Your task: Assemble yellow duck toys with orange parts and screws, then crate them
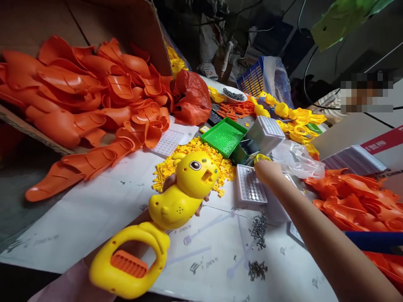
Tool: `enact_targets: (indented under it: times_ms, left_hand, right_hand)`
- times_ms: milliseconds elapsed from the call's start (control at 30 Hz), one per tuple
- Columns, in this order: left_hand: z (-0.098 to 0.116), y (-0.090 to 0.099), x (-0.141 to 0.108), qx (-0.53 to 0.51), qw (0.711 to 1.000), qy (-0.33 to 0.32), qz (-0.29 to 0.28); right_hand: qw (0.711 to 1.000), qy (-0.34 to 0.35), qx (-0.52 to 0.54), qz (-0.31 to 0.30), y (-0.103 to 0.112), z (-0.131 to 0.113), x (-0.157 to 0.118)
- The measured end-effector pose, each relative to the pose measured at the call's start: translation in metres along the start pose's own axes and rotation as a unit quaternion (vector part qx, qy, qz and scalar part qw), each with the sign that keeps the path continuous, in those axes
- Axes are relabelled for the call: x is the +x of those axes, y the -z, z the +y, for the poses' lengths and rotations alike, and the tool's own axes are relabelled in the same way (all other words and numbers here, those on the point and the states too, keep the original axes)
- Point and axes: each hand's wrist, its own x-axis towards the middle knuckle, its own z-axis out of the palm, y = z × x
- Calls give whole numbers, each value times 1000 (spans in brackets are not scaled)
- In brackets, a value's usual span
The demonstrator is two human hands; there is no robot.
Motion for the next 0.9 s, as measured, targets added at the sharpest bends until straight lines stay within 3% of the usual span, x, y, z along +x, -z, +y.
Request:
enact_targets:
  times_ms: [200, 300, 400, 467, 567, 633, 767, 900]
  left_hand:
    - [-16, -7, 6, -67, 993, -34, -90]
    - [-24, -10, 6, -87, 993, -32, -77]
    - [-28, -17, 3, -106, 993, -8, -57]
    - [-30, -24, 2, -116, 992, 18, -35]
    - [-32, -35, 3, -121, 991, 44, 24]
    - [-35, -42, 4, -135, 986, 58, 76]
    - [-40, -50, 8, -171, 969, 108, 145]
    - [-47, -47, 12, -172, 969, 133, 121]
  right_hand:
    - [999, -17, 30, -21, 5, 2, -1]
    - [997, -3, 77, -2, 18, 2, -14]
    - [985, 59, 158, 20, 32, -4, -40]
    - [956, 117, 268, 29, 38, -13, -61]
    - [864, 184, 468, 28, 38, -27, -86]
    - [839, 197, 507, 19, 36, -35, -95]
    - [870, 216, 441, 34, 35, -42, -101]
    - [893, 157, 422, -6, 33, -44, -100]
